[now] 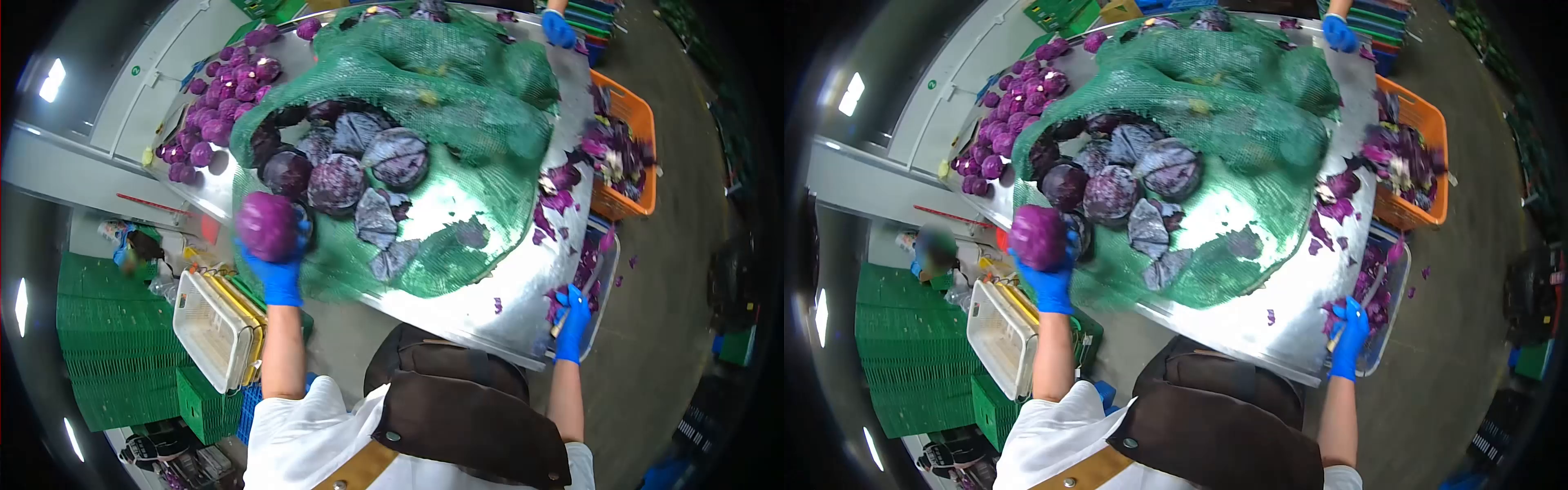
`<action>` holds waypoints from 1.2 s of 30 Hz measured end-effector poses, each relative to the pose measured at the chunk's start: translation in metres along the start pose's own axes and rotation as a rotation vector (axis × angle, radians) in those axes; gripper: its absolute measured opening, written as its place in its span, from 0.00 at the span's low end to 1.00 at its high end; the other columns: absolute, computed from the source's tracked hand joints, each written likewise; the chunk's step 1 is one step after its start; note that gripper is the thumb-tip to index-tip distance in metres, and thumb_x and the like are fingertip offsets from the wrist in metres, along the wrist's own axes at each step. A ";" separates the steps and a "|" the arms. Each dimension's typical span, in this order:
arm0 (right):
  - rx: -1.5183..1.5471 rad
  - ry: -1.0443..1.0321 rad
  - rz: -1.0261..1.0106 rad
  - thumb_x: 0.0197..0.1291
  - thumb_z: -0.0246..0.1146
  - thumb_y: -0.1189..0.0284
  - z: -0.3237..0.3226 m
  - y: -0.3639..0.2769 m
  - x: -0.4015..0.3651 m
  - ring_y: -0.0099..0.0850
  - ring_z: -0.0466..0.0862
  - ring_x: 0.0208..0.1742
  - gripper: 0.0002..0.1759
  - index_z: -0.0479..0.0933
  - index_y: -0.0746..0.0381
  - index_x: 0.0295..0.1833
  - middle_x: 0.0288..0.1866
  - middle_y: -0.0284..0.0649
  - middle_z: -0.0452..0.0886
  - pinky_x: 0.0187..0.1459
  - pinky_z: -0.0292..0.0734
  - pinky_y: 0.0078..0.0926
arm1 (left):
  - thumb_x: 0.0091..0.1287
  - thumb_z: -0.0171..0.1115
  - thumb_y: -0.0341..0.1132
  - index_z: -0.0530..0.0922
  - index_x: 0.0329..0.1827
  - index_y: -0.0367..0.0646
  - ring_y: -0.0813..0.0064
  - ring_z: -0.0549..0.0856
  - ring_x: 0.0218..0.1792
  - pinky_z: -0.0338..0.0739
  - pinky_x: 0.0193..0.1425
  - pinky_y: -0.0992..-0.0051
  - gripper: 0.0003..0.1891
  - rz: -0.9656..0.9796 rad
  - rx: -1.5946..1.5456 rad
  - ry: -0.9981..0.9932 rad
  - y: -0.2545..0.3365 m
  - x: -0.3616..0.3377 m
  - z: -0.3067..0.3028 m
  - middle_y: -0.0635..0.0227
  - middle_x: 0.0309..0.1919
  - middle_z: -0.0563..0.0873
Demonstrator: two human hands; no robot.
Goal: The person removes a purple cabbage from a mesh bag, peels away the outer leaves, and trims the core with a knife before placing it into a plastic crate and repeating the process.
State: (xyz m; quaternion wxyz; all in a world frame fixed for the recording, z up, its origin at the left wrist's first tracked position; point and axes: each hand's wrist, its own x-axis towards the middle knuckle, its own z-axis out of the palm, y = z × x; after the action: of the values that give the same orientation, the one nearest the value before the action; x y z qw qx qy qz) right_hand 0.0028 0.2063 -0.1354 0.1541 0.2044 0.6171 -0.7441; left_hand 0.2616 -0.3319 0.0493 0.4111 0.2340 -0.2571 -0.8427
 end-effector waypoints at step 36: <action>-0.165 0.060 -0.007 0.70 0.64 0.64 0.132 0.034 -0.074 0.19 0.77 0.18 0.11 0.81 0.60 0.47 0.25 0.36 0.83 0.20 0.72 0.18 | 0.50 0.82 0.46 0.76 0.64 0.39 0.52 0.76 0.62 0.69 0.68 0.60 0.39 0.669 1.693 -0.689 -0.168 0.056 0.117 0.49 0.61 0.77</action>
State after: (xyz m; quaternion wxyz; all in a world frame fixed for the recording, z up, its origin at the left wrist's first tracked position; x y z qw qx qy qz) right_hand 0.0688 0.0686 -0.1073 0.1494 0.2111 0.6814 -0.6847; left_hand 0.0634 -0.2600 0.0228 0.2273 0.1074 -0.9374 -0.2410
